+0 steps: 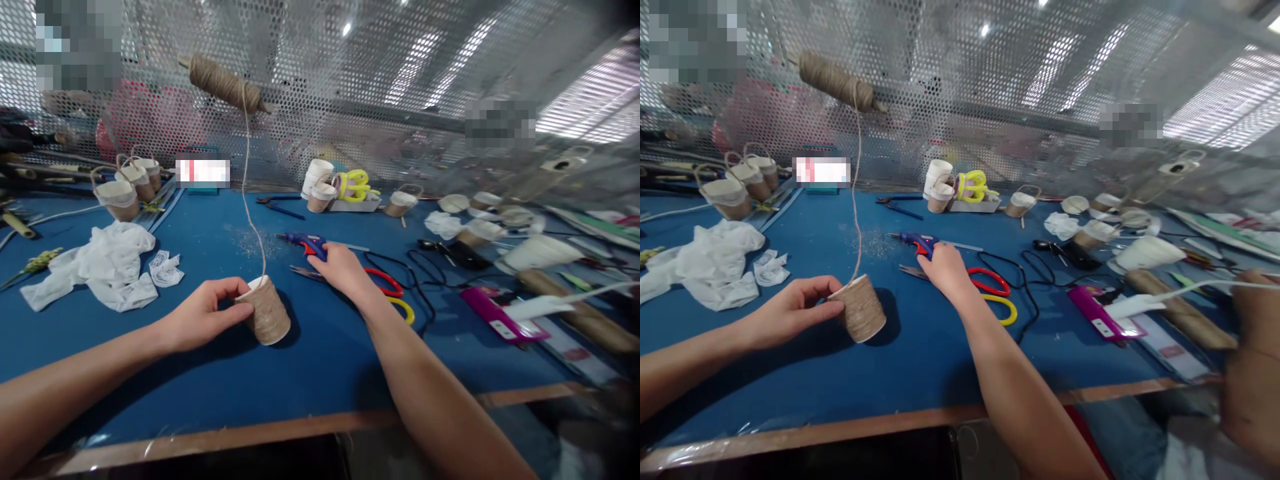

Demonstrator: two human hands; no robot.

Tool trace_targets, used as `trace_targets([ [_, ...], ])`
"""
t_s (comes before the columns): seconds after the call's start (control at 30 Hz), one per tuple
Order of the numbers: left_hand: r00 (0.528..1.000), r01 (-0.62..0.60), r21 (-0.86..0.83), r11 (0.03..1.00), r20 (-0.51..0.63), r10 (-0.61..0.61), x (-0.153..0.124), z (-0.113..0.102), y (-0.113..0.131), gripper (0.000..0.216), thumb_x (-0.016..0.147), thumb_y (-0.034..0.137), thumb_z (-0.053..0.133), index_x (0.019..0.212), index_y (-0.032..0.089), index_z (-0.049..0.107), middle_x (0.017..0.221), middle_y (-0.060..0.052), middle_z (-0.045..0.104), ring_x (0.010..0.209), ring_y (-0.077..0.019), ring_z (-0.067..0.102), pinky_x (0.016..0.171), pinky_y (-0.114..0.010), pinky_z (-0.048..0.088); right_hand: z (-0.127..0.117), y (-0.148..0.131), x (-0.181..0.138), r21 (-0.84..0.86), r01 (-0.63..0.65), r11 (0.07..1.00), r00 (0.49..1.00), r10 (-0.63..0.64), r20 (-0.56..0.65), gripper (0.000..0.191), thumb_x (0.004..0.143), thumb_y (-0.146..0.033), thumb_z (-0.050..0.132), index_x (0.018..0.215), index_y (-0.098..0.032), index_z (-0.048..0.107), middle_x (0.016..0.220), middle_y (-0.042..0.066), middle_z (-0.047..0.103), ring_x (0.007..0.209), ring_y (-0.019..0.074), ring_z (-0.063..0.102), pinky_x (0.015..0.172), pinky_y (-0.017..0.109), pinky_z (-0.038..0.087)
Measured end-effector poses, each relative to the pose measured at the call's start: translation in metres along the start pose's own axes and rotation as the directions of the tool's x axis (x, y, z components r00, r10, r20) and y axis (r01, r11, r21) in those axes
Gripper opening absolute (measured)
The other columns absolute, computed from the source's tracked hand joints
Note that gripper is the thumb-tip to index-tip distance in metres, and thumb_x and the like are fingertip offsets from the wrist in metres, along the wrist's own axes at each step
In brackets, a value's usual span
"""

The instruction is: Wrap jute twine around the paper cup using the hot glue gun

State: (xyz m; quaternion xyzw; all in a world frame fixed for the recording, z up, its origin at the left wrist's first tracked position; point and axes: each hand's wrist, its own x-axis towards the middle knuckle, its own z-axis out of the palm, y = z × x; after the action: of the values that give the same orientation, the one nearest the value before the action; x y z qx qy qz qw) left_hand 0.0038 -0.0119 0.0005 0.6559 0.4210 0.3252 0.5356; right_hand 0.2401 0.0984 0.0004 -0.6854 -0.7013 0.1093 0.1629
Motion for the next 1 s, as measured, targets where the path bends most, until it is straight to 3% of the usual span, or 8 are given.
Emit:
trace_targets([
  [0.17,1.000,-0.017,-0.015,1.000,-0.010,0.016,-0.002,0.000,-0.001,0.017,0.079,0.030,0.052,0.076,0.013,0.054,0.073,-0.001,0.057,0.069,-0.0120,0.051,0.066,-0.025,0.041,0.007,0.006,0.013,0.073,-0.128,0.989,0.988,0.121,0.093,0.028,0.087,-0.030,0.052,0.112,-0.017,0.054,0.114,0.007,0.056,0.096,0.0189,0.057,0.080,0.040,0.049],
  [0.37,0.999,-0.034,-0.016,0.999,-0.025,0.033,0.000,-0.003,-0.003,0.016,0.079,0.029,0.052,0.076,0.013,0.054,0.073,-0.001,0.057,0.069,-0.0122,0.051,0.067,-0.025,0.041,-0.016,-0.001,0.003,0.453,-0.139,0.881,0.990,0.141,0.031,0.024,0.077,-0.014,0.055,0.101,-0.011,0.058,0.076,0.002,0.060,0.067,0.0130,0.058,0.065,0.027,0.048],
  [0.43,0.998,-0.045,-0.007,0.999,-0.038,0.045,0.002,-0.005,-0.004,0.017,0.079,0.030,0.052,0.076,0.013,0.054,0.073,-0.001,0.057,0.068,-0.0124,0.051,0.066,-0.025,0.040,-0.031,-0.007,-0.007,0.583,-0.090,0.807,0.994,0.112,-0.002,0.029,0.072,-0.015,0.056,0.101,-0.014,0.056,0.073,-0.001,0.058,0.063,0.0107,0.055,0.064,0.025,0.047],
  [0.53,0.996,-0.066,0.024,0.998,-0.053,0.067,0.003,-0.007,-0.006,0.018,0.078,0.031,0.053,0.076,0.013,0.054,0.073,-0.001,0.057,0.069,-0.0126,0.050,0.066,-0.026,0.040,-0.049,-0.016,-0.021,0.714,-0.095,0.694,0.993,0.010,0.121,0.020,0.064,-0.026,0.061,0.080,-0.015,0.058,0.064,-0.001,0.056,0.056,0.0109,0.054,0.057,0.025,0.047],
  [0.6,0.996,-0.067,0.024,0.997,-0.055,0.068,0.004,-0.007,-0.007,0.018,0.078,0.030,0.053,0.076,0.013,0.055,0.073,-0.001,0.057,0.069,-0.0125,0.050,0.066,-0.026,0.039,-0.053,-0.021,-0.029,0.770,-0.115,0.627,0.977,-0.068,0.201,0.020,0.060,-0.031,0.065,0.069,-0.015,0.057,0.059,0.000,0.055,0.053,0.0108,0.053,0.051,0.025,0.046],
  [0.7,0.995,-0.059,-0.008,0.998,-0.080,0.058,0.007,-0.007,-0.011,0.017,0.078,0.030,0.054,0.076,0.013,0.055,0.073,-0.001,0.057,0.069,-0.0125,0.050,0.067,-0.026,0.039,-0.048,-0.023,-0.040,0.844,-0.076,0.532,0.959,-0.194,0.209,0.021,0.063,-0.031,0.066,0.074,-0.014,0.061,0.057,-0.001,0.056,0.048,0.0080,0.049,0.044,0.020,0.039],
  [0.83,0.988,-0.018,-0.064,0.998,-0.156,0.008,0.011,-0.009,-0.016,0.018,0.077,0.031,0.056,0.075,0.014,0.055,0.071,0.000,0.056,0.066,-0.0116,0.049,0.065,-0.025,0.039,-0.037,-0.022,-0.058,0.757,0.049,0.651,0.949,-0.266,0.167,0.018,0.076,-0.033,0.059,0.076,-0.014,0.062,0.044,-0.005,0.049,0.041,0.0070,0.043,0.041,0.019,0.035],
  [1.0,0.981,0.016,-0.130,0.991,-0.189,-0.040,0.012,-0.008,-0.016,0.018,0.076,0.032,0.057,0.074,0.014,0.056,0.069,0.001,0.057,0.064,-0.0113,0.051,0.063,-0.024,0.039,-0.038,-0.030,-0.077,0.505,0.076,0.860,0.950,-0.217,0.226,0.025,0.073,-0.039,0.061,0.059,-0.019,0.055,0.039,-0.005,0.047,0.037,0.0101,0.046,0.041,0.023,0.040],
])
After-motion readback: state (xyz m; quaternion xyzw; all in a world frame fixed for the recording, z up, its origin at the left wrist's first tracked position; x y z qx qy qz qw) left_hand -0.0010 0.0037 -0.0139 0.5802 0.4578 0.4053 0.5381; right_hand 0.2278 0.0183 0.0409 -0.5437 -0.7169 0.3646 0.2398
